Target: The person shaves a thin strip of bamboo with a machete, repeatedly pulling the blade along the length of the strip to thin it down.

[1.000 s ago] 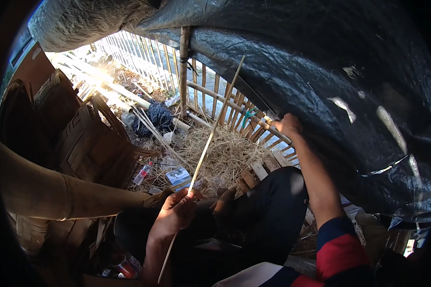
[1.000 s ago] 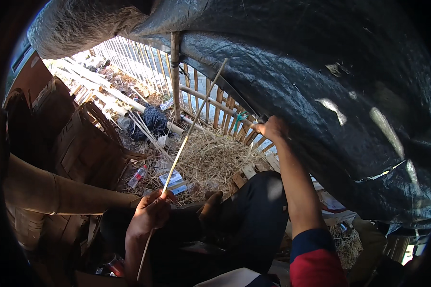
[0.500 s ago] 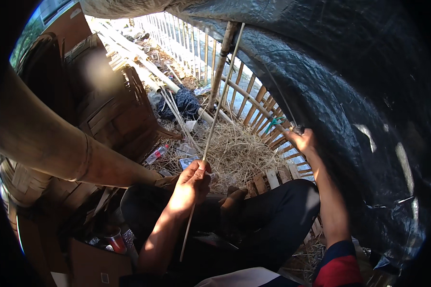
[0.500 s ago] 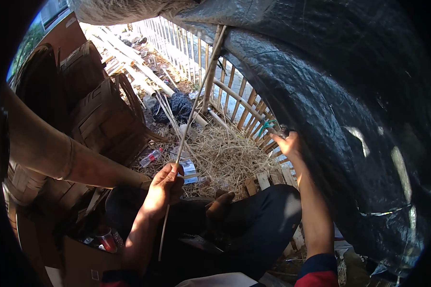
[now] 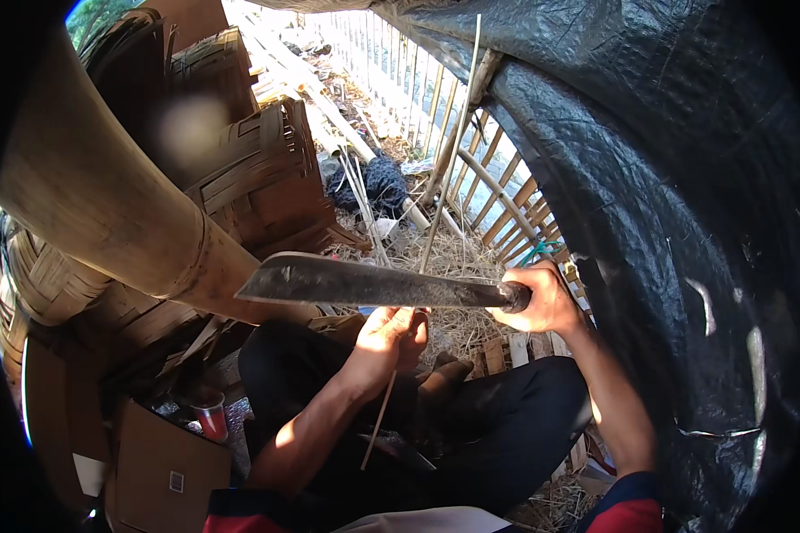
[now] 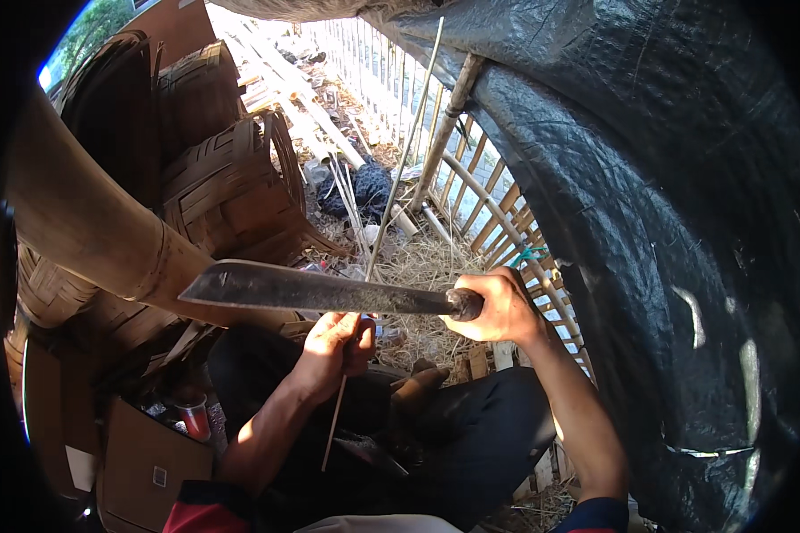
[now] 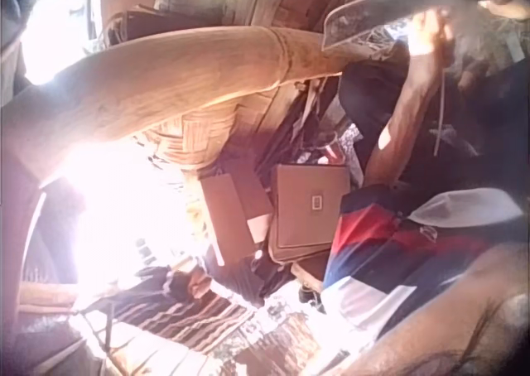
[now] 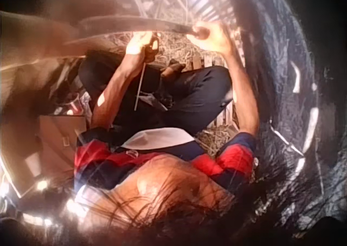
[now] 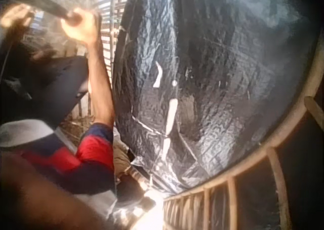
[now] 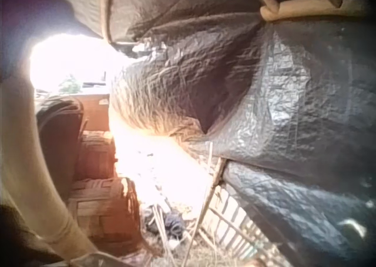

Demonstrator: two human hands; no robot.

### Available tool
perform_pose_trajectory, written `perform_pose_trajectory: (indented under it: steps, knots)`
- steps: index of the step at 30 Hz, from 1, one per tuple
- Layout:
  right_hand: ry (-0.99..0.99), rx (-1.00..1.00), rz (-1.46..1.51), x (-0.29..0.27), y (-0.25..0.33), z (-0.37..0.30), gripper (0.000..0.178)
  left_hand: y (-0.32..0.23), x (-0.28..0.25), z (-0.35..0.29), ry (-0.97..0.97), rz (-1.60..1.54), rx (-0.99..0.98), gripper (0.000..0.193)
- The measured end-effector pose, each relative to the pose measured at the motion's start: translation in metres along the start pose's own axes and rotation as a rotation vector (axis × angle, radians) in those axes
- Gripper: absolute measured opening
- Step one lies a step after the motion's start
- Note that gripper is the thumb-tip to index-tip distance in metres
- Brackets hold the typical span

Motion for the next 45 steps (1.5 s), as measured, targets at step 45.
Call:
perform_pose_trajectory:
  steps: [45]
  knots:
    - [-0.004,-0.092,-0.360,0.017,0.006,0.010,0.028,0.029,-0.005,0.000,-0.139,0.033,-0.116,0.023]
Point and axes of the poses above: each hand's wrist, its own z-axis towards the middle knuckle, its own x-axis out of the palm, y = z × x, the point moved 8 cm from there along z, towards the middle knuckle, and after that the axes turned 8 degrees about -z, right-handed, at the moved point
